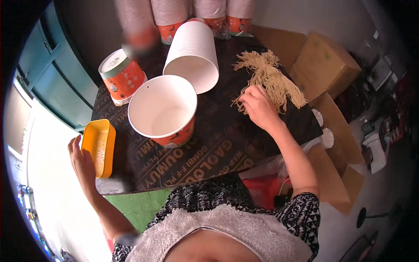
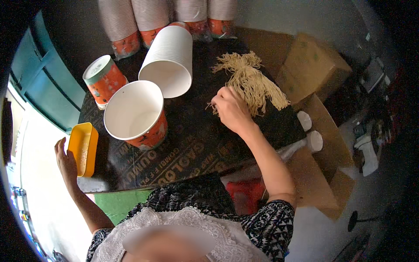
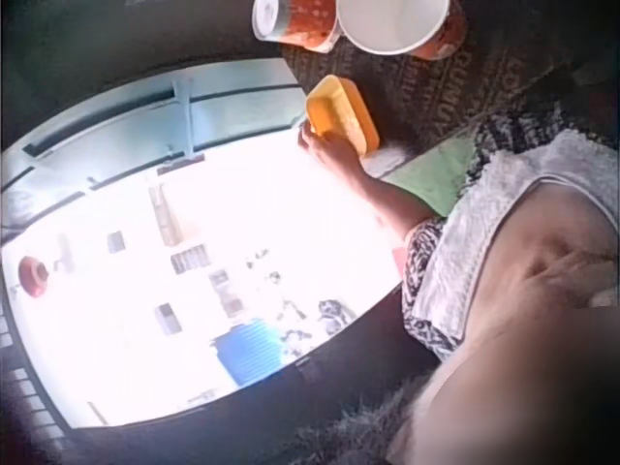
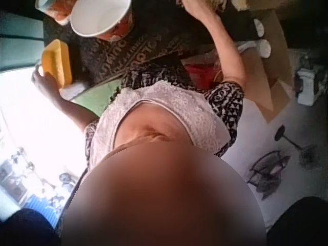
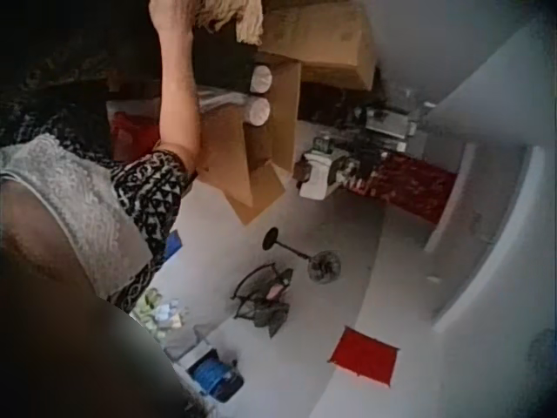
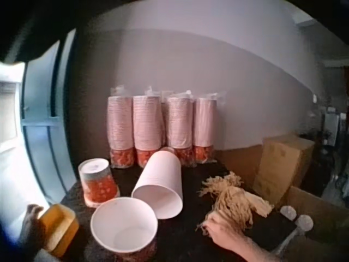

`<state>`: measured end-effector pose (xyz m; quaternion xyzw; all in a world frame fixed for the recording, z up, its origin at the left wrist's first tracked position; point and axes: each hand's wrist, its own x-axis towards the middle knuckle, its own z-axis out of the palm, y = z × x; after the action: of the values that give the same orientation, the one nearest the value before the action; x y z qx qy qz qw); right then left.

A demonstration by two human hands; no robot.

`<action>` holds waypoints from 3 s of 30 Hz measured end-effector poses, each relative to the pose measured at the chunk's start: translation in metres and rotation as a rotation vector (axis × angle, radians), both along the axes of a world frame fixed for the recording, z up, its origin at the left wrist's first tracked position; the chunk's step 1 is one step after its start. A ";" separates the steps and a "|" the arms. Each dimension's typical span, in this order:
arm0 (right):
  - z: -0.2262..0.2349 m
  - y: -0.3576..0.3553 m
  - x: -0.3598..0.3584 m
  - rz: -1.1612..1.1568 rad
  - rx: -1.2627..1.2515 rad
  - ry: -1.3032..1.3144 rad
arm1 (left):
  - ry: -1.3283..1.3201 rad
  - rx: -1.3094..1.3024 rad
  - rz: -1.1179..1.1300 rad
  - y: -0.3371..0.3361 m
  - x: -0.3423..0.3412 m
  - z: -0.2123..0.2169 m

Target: Threading and tying rope handles onto decorative plastic buckets in a manufacturing setting.

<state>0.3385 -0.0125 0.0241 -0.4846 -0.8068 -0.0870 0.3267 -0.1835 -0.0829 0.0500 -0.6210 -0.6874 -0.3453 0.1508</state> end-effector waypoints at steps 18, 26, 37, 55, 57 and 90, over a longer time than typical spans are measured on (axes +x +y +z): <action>-0.020 0.042 -0.021 0.093 -0.070 -0.400 | -0.026 0.109 -0.122 -0.017 0.050 0.020; -0.018 -0.066 -0.113 0.585 0.002 -0.032 | -0.076 0.223 -0.302 -0.029 0.084 0.027; 0.011 -0.108 -0.131 0.744 -0.730 1.170 | -0.505 -0.171 -0.831 -0.057 0.188 0.029; 0.009 -0.116 -0.144 0.409 -0.290 0.776 | -0.858 -0.543 -0.877 -0.043 0.211 0.005; 0.011 -0.116 -0.143 0.410 -0.311 0.747 | -0.840 -0.576 -0.872 -0.043 0.207 0.001; 0.004 -0.078 -0.160 0.234 -0.051 0.783 | -0.925 -0.309 -0.852 -0.048 0.177 0.010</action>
<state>0.1781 -0.0908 0.0284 -0.3940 -0.6729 0.1619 0.6047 -0.0061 -0.1309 0.0599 -0.6408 -0.4166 -0.5039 -0.4024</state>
